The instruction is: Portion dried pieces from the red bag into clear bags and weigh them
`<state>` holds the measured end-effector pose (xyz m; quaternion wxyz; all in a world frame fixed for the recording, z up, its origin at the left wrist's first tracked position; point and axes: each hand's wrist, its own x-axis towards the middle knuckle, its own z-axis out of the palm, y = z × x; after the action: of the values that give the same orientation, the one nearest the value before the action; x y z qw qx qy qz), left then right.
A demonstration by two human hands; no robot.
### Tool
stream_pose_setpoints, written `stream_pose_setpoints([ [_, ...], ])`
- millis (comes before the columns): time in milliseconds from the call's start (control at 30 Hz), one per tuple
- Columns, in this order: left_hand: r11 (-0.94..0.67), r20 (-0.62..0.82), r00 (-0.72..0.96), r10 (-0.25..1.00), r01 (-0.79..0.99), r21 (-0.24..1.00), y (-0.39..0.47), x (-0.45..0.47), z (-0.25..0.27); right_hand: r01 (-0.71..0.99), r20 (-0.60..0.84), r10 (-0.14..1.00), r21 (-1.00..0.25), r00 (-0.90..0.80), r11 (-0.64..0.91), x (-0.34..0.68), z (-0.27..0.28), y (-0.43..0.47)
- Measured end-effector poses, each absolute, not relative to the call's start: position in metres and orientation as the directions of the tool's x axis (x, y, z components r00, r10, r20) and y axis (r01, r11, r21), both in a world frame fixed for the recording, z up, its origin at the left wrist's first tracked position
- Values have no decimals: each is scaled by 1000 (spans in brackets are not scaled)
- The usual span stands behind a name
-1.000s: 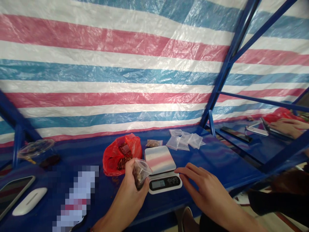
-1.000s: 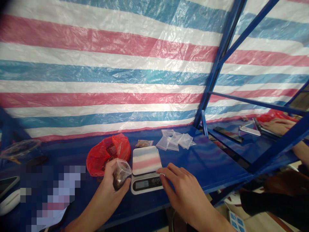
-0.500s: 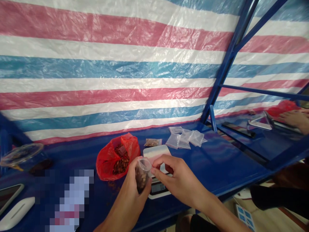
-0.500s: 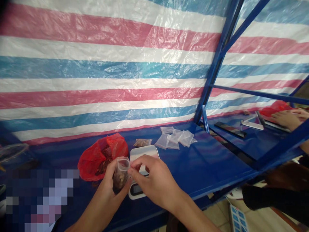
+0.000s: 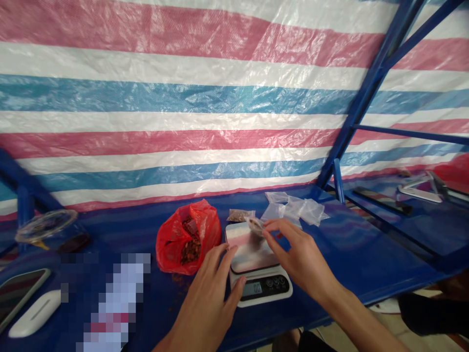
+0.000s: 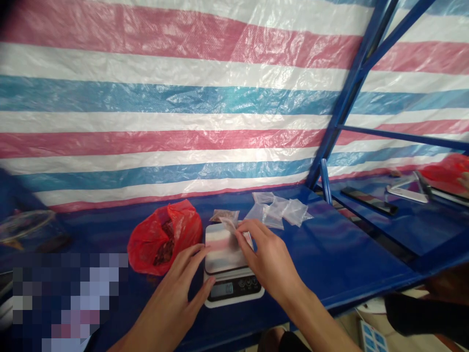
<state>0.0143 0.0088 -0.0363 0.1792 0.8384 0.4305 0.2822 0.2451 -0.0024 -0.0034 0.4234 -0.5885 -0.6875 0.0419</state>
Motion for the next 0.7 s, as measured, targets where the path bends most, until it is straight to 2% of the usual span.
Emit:
stream_pose_setpoints([
  [100,-525,258,464,847,659,538,6,15,-37,846,457,870,-378,-183,376,242,-14,-5],
  [167,-496,207,467,860,666,557,5,17,-34,863,449,859,-303,-245,404,240,-17,-7],
  [267,-472,161,477,864,655,591,3,19,-26,873,456,852,-269,-258,408,245,-15,-10],
  [367,-435,119,468,876,657,615,2,21,-17,898,468,870,-301,-156,322,257,-16,-11],
  [467,-396,75,455,887,668,630,1,21,-13,924,449,893,-353,29,148,272,-24,-10],
  [567,-375,48,455,889,665,646,1,21,-13,907,347,928,-420,135,26,280,-35,-8],
  [700,-367,44,464,885,634,681,1,20,-13,852,219,964,-523,150,-13,276,-37,-7],
])
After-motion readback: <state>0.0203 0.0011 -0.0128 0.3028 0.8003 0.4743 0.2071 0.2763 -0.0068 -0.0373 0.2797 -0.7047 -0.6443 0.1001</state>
